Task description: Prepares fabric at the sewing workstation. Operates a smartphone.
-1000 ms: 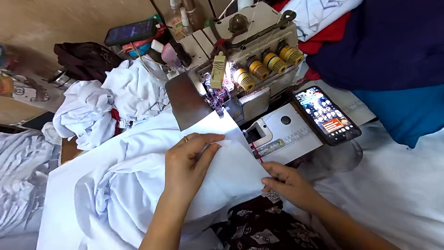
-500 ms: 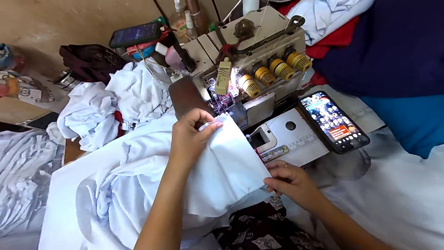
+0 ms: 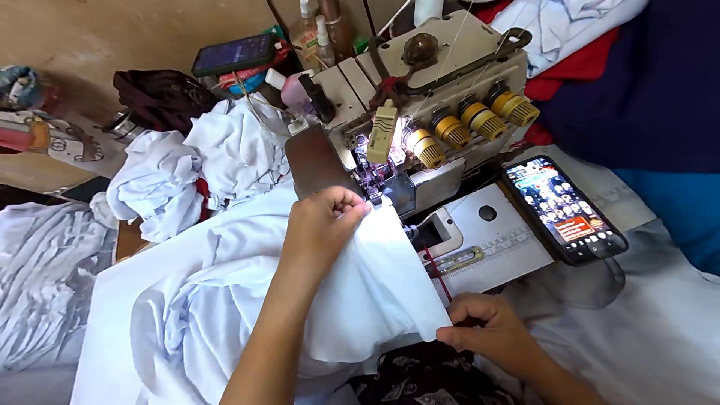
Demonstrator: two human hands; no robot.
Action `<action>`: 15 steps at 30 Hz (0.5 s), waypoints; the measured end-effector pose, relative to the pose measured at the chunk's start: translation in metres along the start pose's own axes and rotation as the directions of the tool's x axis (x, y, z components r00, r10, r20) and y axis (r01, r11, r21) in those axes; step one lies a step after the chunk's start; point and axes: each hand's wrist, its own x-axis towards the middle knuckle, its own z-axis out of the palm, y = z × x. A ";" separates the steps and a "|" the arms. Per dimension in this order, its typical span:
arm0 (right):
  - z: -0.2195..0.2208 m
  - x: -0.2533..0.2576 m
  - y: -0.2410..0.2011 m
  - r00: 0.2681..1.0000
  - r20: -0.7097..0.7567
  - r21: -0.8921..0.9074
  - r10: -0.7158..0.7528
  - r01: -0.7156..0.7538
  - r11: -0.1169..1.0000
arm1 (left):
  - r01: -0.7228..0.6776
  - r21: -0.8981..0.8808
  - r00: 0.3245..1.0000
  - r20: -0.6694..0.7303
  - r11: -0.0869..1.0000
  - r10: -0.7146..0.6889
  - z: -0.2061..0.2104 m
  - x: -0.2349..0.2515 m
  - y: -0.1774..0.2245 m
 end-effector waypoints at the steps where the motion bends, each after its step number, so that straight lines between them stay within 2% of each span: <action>1: 0.001 0.004 -0.002 0.999 0.005 -0.010 -0.033 0.033 0.999 | 0.002 -0.004 1.000 0.003 1.000 -0.002 0.000 0.005 -0.001; 4: 0.005 0.014 -0.012 0.994 0.095 0.132 -0.062 0.049 0.990 | -0.046 -0.021 0.999 -0.016 0.999 0.045 0.001 0.014 -0.010; 6: 0.008 0.015 -0.020 0.982 0.188 0.258 -0.024 -0.026 0.966 | -0.126 0.050 0.989 -0.068 0.991 0.129 0.002 0.006 -0.010; 8: 0.011 0.011 -0.029 0.969 0.241 0.372 0.049 -0.139 0.918 | -0.294 0.091 0.947 -0.103 0.951 0.303 0.005 -0.019 -0.008; 11: 0.013 0.011 -0.036 0.967 0.223 0.426 0.120 -0.207 0.881 | -0.471 -0.121 0.881 -0.116 0.874 0.458 0.032 -0.078 0.002; 12: 0.014 0.013 -0.034 0.969 0.219 0.425 0.115 -0.201 0.883 | -0.500 -0.114 0.866 -0.092 0.859 0.492 0.046 -0.094 0.002; 15: 0.020 0.026 -0.029 0.981 0.171 0.358 0.096 -0.152 0.921 | -0.507 0.215 0.837 -0.109 0.834 0.537 0.080 -0.109 -0.018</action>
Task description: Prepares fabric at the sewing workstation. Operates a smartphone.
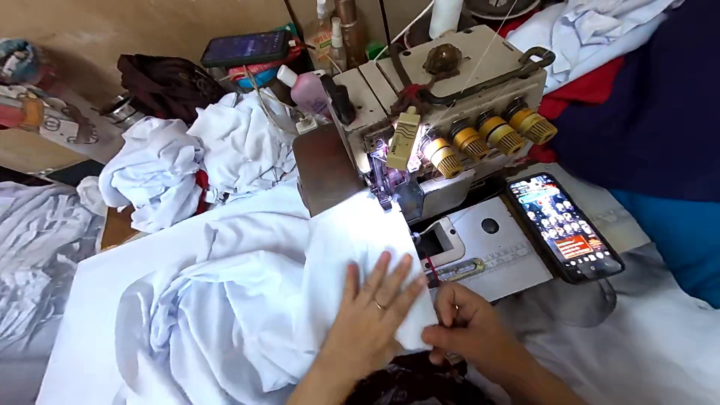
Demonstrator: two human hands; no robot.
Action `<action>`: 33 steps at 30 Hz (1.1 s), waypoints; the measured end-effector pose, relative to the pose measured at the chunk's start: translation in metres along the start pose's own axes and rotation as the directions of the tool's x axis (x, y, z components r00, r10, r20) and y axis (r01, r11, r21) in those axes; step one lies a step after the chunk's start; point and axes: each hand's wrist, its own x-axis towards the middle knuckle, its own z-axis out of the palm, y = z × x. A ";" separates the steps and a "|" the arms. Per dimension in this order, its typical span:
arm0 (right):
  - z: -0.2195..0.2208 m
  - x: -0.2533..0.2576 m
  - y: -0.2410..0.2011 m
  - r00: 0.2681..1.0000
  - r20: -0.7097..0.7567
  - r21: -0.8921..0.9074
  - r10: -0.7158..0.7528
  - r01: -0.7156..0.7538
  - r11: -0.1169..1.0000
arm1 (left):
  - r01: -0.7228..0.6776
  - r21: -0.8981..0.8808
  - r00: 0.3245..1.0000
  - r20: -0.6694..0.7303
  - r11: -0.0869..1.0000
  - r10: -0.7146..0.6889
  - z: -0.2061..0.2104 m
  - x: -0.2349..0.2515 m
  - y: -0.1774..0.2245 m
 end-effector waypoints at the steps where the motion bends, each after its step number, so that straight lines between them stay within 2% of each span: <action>1: 0.001 0.008 0.000 1.000 -0.021 -0.040 -0.020 0.019 0.999 | 0.003 0.060 1.000 -0.022 0.998 -0.001 0.002 0.001 -0.008; 4: 0.003 0.036 -0.005 0.991 -0.060 -0.149 -0.120 0.111 0.983 | -0.116 -0.007 0.989 -0.088 0.993 0.115 -0.015 0.025 -0.029; 7: 0.005 0.061 -0.010 0.962 -0.036 -0.280 -0.269 0.249 0.927 | -0.238 -0.094 0.971 -0.058 0.967 0.233 -0.035 0.051 -0.046; 11: 0.005 0.085 -0.011 0.905 -0.013 -0.455 -0.426 0.374 0.808 | -0.151 -0.158 0.985 0.064 0.976 0.162 -0.045 0.077 -0.070; 14: 0.003 0.085 -0.007 0.892 0.027 -0.515 -0.451 0.399 0.759 | -0.111 -0.128 0.983 0.135 0.986 0.128 -0.049 0.092 -0.086; 17: 0.002 0.075 0.002 0.886 0.076 -0.536 -0.457 0.422 0.731 | -0.113 -0.053 0.984 0.130 0.992 0.119 -0.049 0.104 -0.097; 19: 0.002 0.065 0.004 0.895 0.116 -0.550 -0.431 0.419 0.722 | -0.046 0.006 0.991 0.124 0.999 0.045 -0.050 0.111 -0.097; 21: 0.003 0.057 0.005 0.906 0.158 -0.568 -0.392 0.408 0.715 | 0.096 0.032 0.987 0.127 0.995 -0.100 -0.051 0.112 -0.094; 26: 0.000 0.047 0.003 0.893 0.241 -0.597 -0.381 0.446 0.667 | 0.357 0.052 0.932 0.046 0.933 -0.359 -0.057 0.089 -0.089; 31: 0.003 0.050 0.000 0.844 0.279 -0.548 -0.459 0.532 0.646 | 0.503 -0.013 0.858 -0.113 0.864 -0.501 -0.073 0.030 -0.055; 33: 0.006 0.054 0.001 0.809 0.355 -0.543 -0.469 0.587 0.601 | 0.475 -0.059 0.871 -0.108 0.878 -0.479 -0.072 0.017 -0.027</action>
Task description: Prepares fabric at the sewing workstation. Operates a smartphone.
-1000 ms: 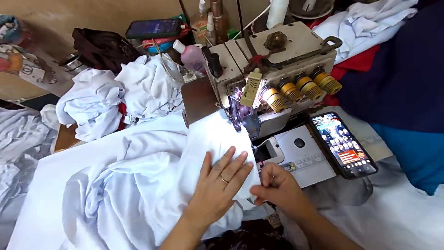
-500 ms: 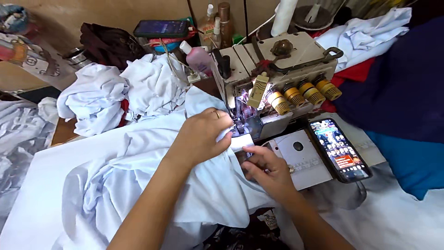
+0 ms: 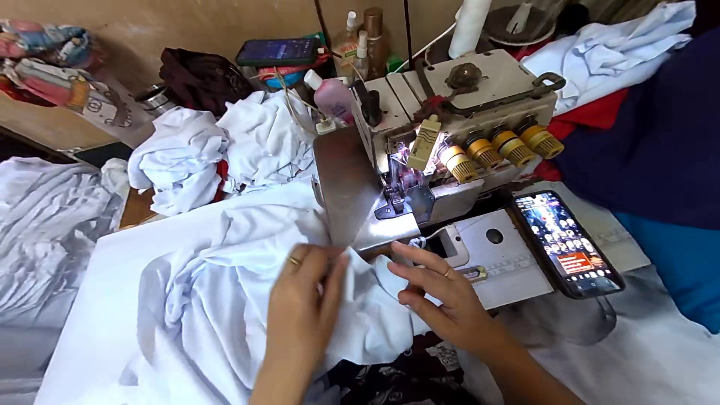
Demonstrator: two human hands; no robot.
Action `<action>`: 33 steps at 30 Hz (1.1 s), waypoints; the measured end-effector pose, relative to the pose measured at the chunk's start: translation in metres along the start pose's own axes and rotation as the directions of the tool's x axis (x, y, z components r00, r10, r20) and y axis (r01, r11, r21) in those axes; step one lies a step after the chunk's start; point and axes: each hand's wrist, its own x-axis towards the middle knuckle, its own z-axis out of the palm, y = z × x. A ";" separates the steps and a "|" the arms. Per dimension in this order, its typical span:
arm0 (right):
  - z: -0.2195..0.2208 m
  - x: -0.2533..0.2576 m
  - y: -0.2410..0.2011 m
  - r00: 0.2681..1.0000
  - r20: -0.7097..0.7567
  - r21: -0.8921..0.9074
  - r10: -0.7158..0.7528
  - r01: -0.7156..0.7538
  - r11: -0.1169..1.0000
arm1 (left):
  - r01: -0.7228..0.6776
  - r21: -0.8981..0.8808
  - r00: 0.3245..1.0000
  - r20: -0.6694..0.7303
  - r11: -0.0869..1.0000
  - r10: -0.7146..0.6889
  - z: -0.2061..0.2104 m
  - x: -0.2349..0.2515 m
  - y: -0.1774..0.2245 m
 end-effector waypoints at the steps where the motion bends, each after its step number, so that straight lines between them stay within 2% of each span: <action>1: 0.001 0.002 0.001 0.999 0.042 -0.039 -0.032 0.034 0.999 | -0.035 -0.045 0.999 0.031 0.998 0.036 0.002 -0.009 0.010; 3: -0.003 0.007 0.001 0.991 0.118 -0.128 -0.057 0.072 0.989 | -0.112 -0.139 0.987 0.102 0.984 0.127 0.010 -0.014 0.024; 4: -0.007 0.010 0.002 0.993 0.103 -0.164 -0.050 0.066 0.984 | -0.138 -0.173 0.978 0.134 0.975 0.162 0.013 -0.011 0.028; 7: -0.026 0.023 0.011 0.998 -0.058 -0.224 0.020 -0.032 0.974 | -0.179 -0.186 0.964 0.164 0.966 0.210 0.025 0.013 0.033; 11: -0.036 0.031 0.020 0.967 -0.228 -0.165 0.109 -0.149 0.975 | -0.202 -0.148 0.965 0.137 0.968 0.223 0.043 0.038 0.036; 14: -0.026 0.020 0.009 0.950 -0.299 -0.147 0.085 -0.134 0.980 | -0.234 -0.124 0.966 0.082 0.964 0.245 0.038 0.044 0.035; 16: -0.012 0.007 -0.004 0.963 -0.255 -0.103 0.089 -0.118 0.988 | -0.261 -0.104 0.963 0.035 0.960 0.266 0.024 0.047 0.032; 18: 0.005 -0.007 -0.015 0.977 -0.144 -0.083 0.161 -0.174 0.981 | -0.264 -0.070 0.964 0.012 0.962 0.266 0.001 0.052 0.025; 21: 0.019 -0.024 -0.018 0.948 0.042 -0.220 0.314 -0.298 0.929 | -0.211 0.040 0.976 -0.043 0.977 0.213 -0.041 0.055 0.001; 24: 0.021 -0.034 -0.015 0.957 0.061 -0.296 0.282 -0.252 0.921 | -0.085 0.167 0.988 -0.117 0.982 0.105 -0.069 0.040 -0.044; 27: 0.019 -0.041 -0.012 0.952 0.087 -0.384 0.294 -0.241 0.891 | 0.132 0.223 0.990 -0.085 0.966 -0.116 -0.069 0.011 -0.097; 29: 0.022 -0.041 -0.011 0.939 0.116 -0.439 0.323 -0.243 0.865 | 0.237 0.233 0.971 -0.032 0.943 -0.236 -0.061 -0.010 -0.116; 31: 0.027 -0.040 -0.009 0.945 0.096 -0.479 0.313 -0.231 0.847 | 0.215 0.210 0.976 -0.066 0.954 -0.206 -0.052 -0.022 -0.109; 33: 0.031 -0.040 -0.008 0.953 0.078 -0.500 0.292 -0.216 0.839 | 0.131 0.153 0.989 -0.089 0.980 -0.119 -0.043 -0.026 -0.079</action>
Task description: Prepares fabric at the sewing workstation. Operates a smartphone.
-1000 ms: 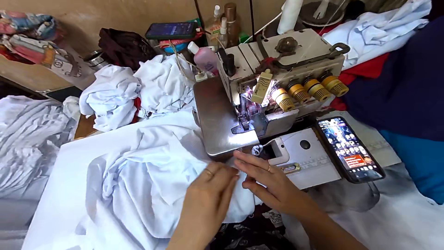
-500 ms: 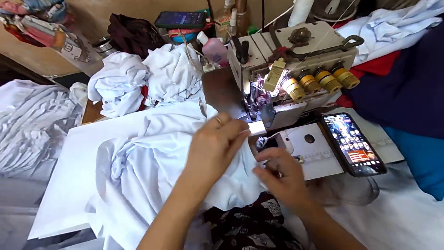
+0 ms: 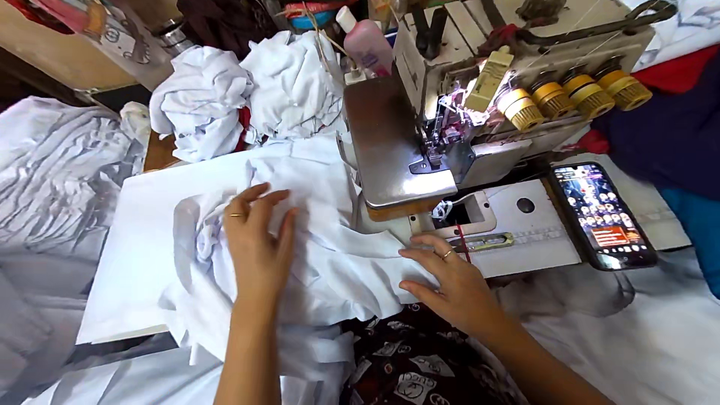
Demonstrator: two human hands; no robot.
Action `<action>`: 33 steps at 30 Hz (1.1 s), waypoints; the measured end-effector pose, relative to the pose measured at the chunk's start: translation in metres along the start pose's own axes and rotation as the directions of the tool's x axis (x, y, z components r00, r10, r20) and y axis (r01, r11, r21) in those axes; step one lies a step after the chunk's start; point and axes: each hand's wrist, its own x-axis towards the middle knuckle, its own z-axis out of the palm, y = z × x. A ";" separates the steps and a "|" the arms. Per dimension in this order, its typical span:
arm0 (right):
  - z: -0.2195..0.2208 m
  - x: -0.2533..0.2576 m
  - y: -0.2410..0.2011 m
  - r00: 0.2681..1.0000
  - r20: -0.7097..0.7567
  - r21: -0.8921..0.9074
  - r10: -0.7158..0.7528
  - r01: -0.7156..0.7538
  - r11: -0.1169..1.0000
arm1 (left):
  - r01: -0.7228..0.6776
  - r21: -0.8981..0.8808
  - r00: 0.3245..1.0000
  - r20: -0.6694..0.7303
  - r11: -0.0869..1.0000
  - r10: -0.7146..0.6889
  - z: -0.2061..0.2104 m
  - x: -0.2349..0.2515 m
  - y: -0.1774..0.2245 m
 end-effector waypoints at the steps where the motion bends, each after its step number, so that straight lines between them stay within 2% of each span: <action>1: 0.002 0.001 0.000 1.000 -0.003 -0.016 -0.006 0.006 1.000 | -0.063 -0.045 0.998 0.016 0.997 0.063 0.003 -0.002 0.017; 4: 0.004 0.008 -0.002 0.999 0.044 -0.071 -0.006 0.009 0.997 | -0.231 -0.179 0.937 0.223 0.956 0.268 0.025 -0.004 0.054; 6: 0.002 0.011 -0.005 0.993 0.117 -0.108 0.009 0.004 0.994 | -0.245 -0.107 0.885 0.381 0.964 0.268 0.047 -0.007 0.064; 8: -0.001 0.013 -0.006 0.987 0.161 -0.108 -0.012 0.030 0.994 | -0.230 0.006 0.862 0.465 0.973 0.201 0.061 -0.011 0.068; 10: -0.004 0.011 -0.005 0.987 0.155 -0.097 -0.048 0.064 0.993 | -0.227 0.016 0.863 0.467 0.974 0.193 0.067 -0.012 0.065; 13: -0.010 0.003 -0.003 0.987 0.132 -0.011 -0.095 0.097 0.995 | -0.209 -0.103 0.881 0.411 0.972 0.233 0.071 -0.018 0.049; 16: -0.018 -0.006 -0.006 0.985 0.119 0.238 -0.129 0.098 0.966 | -0.200 -0.175 0.909 0.335 0.964 0.249 0.072 -0.024 0.038; 18: -0.020 -0.009 -0.007 0.984 0.143 0.495 -0.104 0.020 0.868 | -0.194 -0.203 0.920 0.301 0.960 0.250 0.073 -0.025 0.036; 20: -0.020 -0.012 -0.008 0.982 0.177 0.703 -0.057 -0.086 0.706 | -0.177 -0.257 0.928 0.278 0.950 0.248 0.074 -0.025 0.034; 23: -0.019 -0.014 -0.011 0.979 0.201 0.851 0.019 -0.184 0.493 | -0.124 -0.326 0.929 0.293 0.937 0.225 0.066 -0.023 0.039; 25: -0.019 -0.013 -0.015 0.987 0.162 0.887 0.016 -0.153 0.435 | -0.092 -0.322 0.924 0.324 0.942 0.201 0.052 -0.022 0.055; 27: -0.017 -0.011 -0.019 0.996 0.094 0.892 -0.007 -0.081 0.446 | -0.078 -0.348 0.909 0.360 0.934 0.210 0.039 -0.022 0.076; 29: -0.012 -0.008 -0.020 1.000 0.012 0.855 -0.018 -0.001 0.519 | -0.012 -0.451 0.886 0.409 0.892 0.219 0.033 -0.021 0.090; 33: -0.003 -0.003 -0.016 0.990 -0.121 0.754 0.070 0.046 0.655 | 0.137 -0.573 0.855 0.480 0.808 0.195 0.031 -0.025 0.094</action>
